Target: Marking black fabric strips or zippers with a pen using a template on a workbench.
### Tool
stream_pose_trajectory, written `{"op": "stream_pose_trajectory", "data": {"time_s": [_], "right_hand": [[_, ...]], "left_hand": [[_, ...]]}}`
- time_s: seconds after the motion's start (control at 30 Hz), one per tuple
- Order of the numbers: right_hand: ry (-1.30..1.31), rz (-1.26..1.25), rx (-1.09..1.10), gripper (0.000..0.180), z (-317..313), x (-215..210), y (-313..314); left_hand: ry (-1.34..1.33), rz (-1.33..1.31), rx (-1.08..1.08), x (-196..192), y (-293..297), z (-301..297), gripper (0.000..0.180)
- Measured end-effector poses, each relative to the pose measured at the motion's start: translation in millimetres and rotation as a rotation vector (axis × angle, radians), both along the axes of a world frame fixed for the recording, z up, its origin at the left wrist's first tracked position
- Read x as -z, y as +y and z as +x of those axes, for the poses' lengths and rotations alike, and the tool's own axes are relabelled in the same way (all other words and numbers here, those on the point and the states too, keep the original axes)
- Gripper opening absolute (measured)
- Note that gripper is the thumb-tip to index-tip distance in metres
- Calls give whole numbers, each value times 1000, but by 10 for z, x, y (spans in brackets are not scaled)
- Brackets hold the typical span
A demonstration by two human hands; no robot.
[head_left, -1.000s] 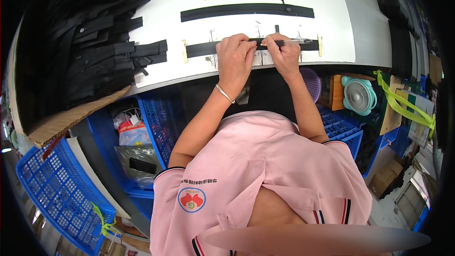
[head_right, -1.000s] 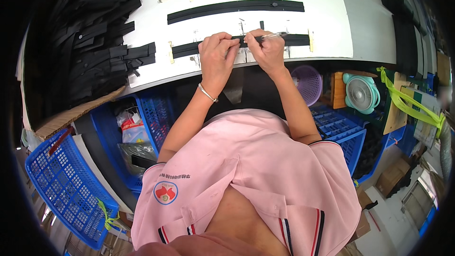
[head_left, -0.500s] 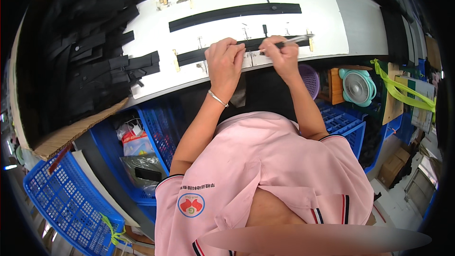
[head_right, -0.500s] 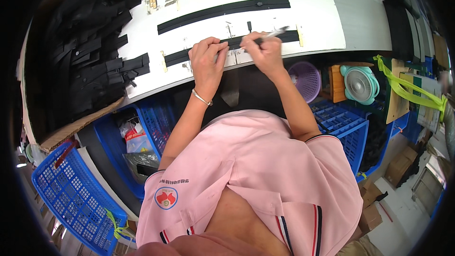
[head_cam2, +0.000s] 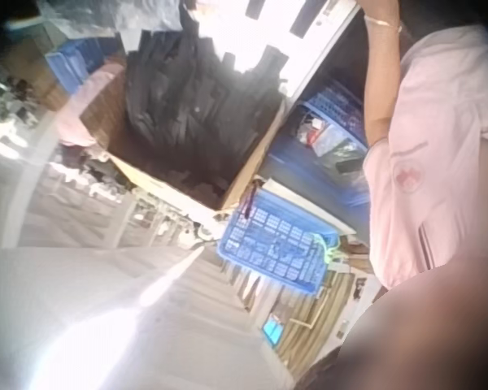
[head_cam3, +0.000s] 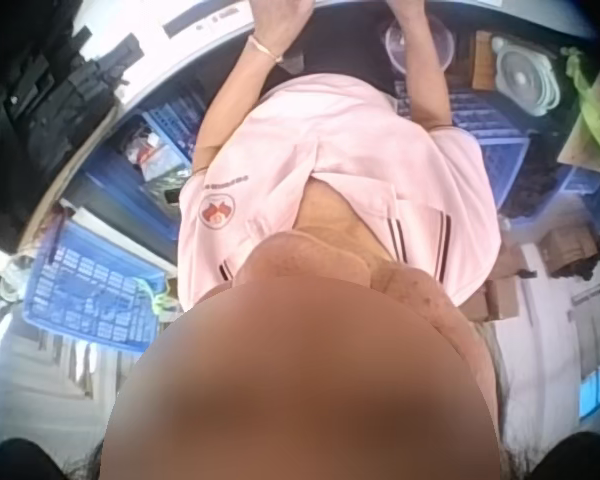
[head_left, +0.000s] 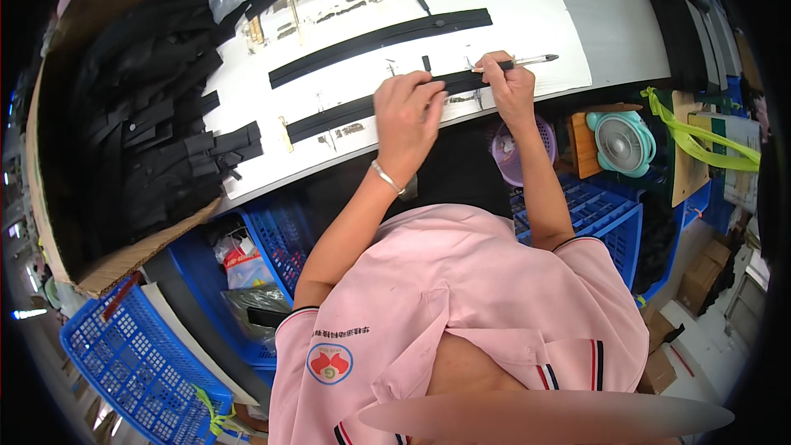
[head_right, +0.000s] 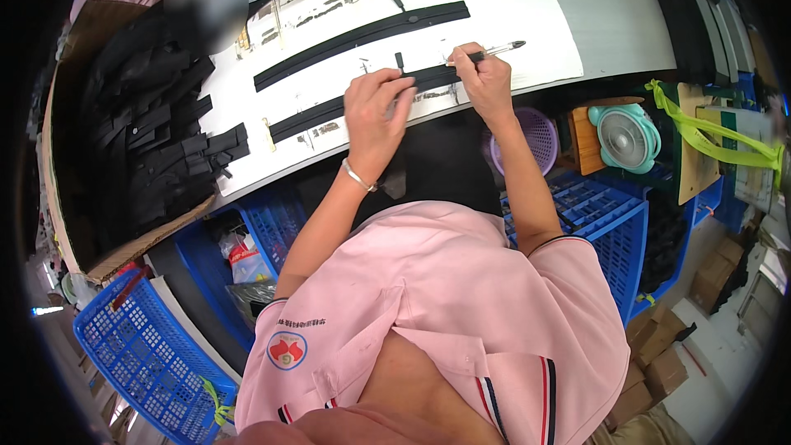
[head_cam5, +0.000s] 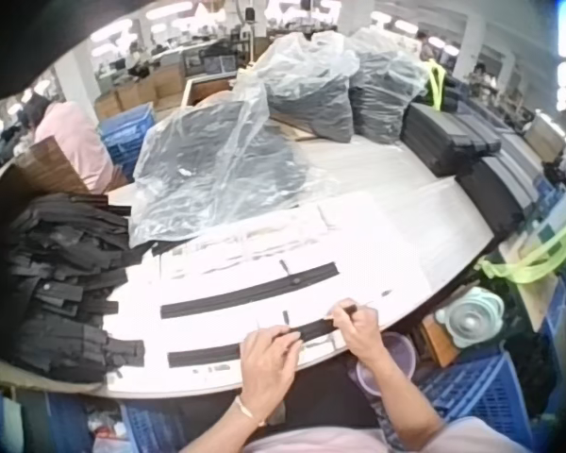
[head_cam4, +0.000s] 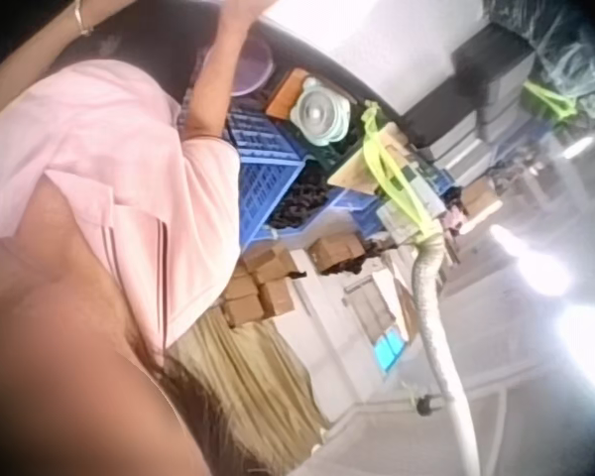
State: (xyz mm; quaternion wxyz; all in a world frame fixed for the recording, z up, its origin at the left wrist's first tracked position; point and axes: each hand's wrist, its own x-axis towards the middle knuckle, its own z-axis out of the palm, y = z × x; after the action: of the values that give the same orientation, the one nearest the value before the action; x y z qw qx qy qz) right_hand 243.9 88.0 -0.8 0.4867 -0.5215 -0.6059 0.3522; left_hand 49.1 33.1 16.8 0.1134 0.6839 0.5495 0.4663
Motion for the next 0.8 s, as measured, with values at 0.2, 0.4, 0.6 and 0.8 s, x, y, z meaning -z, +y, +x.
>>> {"op": "stream_pose_trajectory", "data": {"time_s": [0.2,0.4,0.6,0.8], "right_hand": [[-87,39,-33,19,-13,4,-8],[-151,94,-20,21,-19,-4,-4],[-80,55,-116,21,99,50,23],[-258,138,-105,21,114,125,55]], "left_hand": [[47,-25,88,119,184,272,13],[48,-27,83,169,189,294,12],[69,-26,74,169,226,287,13],[35,-30,92,144,229,274,10]]}}
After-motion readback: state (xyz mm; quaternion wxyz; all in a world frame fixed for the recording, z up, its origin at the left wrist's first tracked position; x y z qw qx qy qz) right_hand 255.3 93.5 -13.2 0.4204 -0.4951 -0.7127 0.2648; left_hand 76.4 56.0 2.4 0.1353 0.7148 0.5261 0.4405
